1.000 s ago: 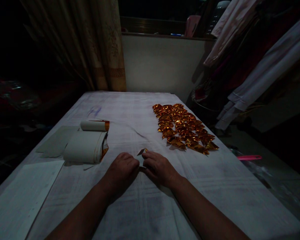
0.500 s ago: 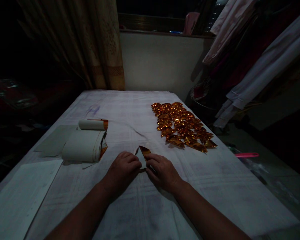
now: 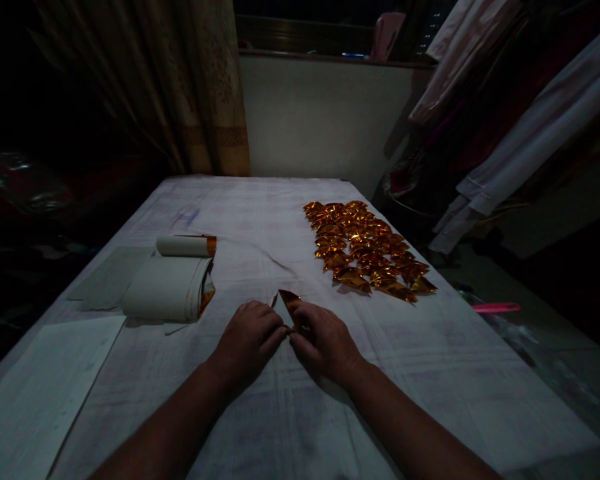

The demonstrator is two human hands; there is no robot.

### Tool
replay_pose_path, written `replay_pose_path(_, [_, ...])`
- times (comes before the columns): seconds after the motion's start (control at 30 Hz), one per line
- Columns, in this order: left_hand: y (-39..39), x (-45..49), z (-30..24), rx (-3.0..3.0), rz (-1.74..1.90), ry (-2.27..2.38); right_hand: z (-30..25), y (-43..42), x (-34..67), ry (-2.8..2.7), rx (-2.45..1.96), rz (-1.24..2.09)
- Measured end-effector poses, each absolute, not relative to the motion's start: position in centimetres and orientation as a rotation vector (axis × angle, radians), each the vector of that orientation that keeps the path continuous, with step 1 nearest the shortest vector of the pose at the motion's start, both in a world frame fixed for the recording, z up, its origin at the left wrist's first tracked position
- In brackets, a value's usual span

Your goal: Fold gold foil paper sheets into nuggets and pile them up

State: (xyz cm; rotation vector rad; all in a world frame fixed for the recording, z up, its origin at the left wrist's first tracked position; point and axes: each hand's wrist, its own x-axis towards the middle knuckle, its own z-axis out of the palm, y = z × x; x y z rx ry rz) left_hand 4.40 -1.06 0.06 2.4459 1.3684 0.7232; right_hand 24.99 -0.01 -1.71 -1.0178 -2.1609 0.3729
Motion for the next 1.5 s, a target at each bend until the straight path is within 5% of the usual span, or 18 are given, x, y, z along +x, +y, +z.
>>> replay_pose_path(1.5, [-0.7, 6.1, -0.6, 2.396, 0.610, 1.760, -1.6, 0.4, 26.2, -2.291, -0.920, 0.167])
